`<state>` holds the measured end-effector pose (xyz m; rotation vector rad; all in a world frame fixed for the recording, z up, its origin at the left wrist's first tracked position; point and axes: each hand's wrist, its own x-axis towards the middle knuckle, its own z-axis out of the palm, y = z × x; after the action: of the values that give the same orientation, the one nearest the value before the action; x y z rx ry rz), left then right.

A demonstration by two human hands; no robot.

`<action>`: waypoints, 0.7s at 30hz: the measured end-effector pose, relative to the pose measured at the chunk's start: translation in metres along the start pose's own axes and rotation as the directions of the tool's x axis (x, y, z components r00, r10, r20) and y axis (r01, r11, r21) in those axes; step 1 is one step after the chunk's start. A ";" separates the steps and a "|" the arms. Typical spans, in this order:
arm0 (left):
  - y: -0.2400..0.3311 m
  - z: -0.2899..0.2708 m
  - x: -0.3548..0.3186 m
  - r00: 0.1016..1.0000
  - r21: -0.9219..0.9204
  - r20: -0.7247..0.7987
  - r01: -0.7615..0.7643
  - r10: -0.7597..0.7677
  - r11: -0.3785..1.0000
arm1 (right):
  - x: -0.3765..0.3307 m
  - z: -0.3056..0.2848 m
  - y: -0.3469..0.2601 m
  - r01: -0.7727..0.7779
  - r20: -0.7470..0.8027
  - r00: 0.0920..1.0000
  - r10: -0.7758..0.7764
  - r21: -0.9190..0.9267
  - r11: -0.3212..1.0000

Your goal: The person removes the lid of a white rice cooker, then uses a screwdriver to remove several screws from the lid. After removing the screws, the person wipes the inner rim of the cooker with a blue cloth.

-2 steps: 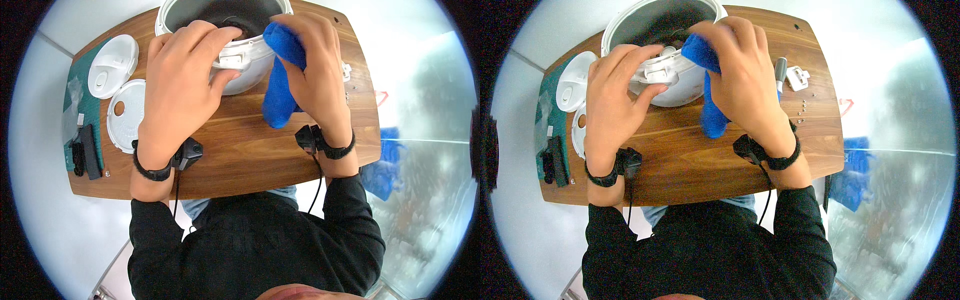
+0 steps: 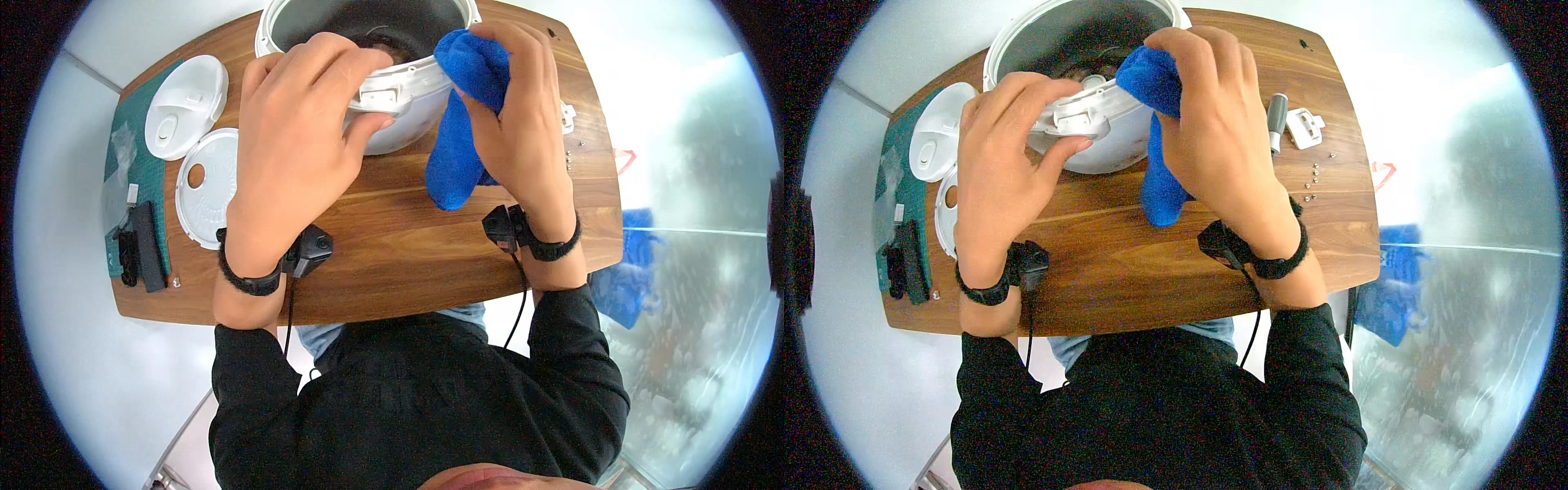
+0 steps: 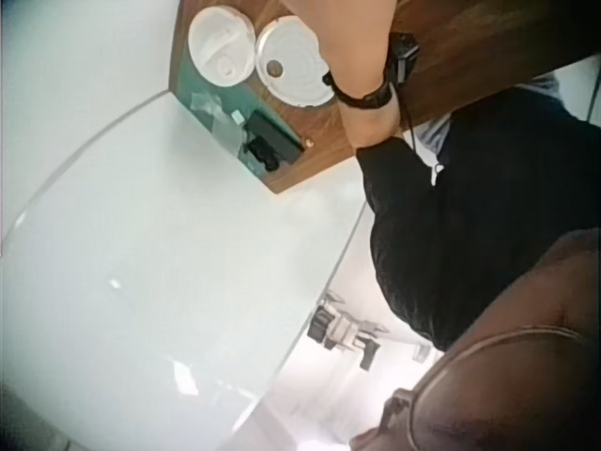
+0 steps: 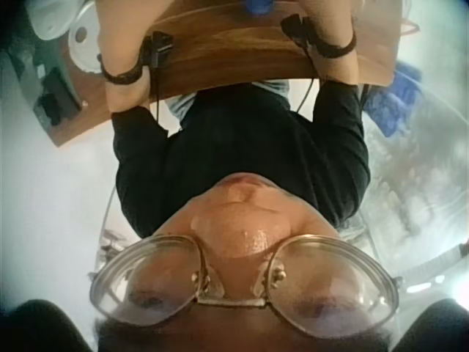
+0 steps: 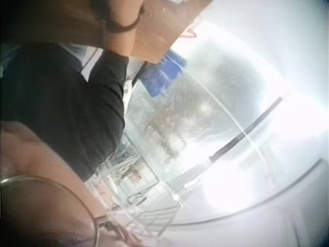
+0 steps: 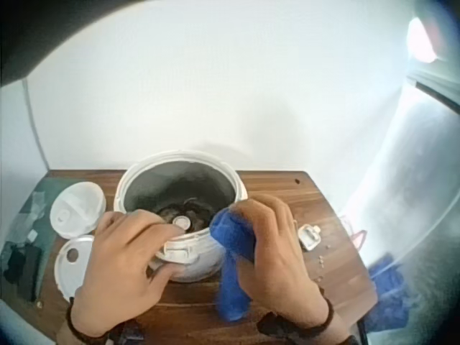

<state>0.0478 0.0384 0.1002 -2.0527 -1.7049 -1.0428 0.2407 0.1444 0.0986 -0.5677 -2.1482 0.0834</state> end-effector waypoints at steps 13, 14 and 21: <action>0.003 0.005 -0.002 0.999 -0.049 -0.051 -0.006 0.003 0.999 | -0.002 0.008 -0.001 0.122 -0.034 0.991 -0.126 -0.112 0.986; 0.003 0.004 -0.001 0.999 -0.061 -0.046 -0.005 0.002 0.998 | 0.000 0.007 0.006 0.114 -0.066 0.990 -0.125 -0.147 0.983; 0.005 0.008 0.000 0.998 -0.054 -0.056 -0.013 0.010 0.998 | -0.005 0.011 -0.010 0.107 -0.042 0.992 -0.117 -0.180 0.978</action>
<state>0.0550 0.0426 0.0955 -2.0443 -1.6528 -1.1438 0.2307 0.1347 0.0913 -0.5432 -2.1443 -0.1854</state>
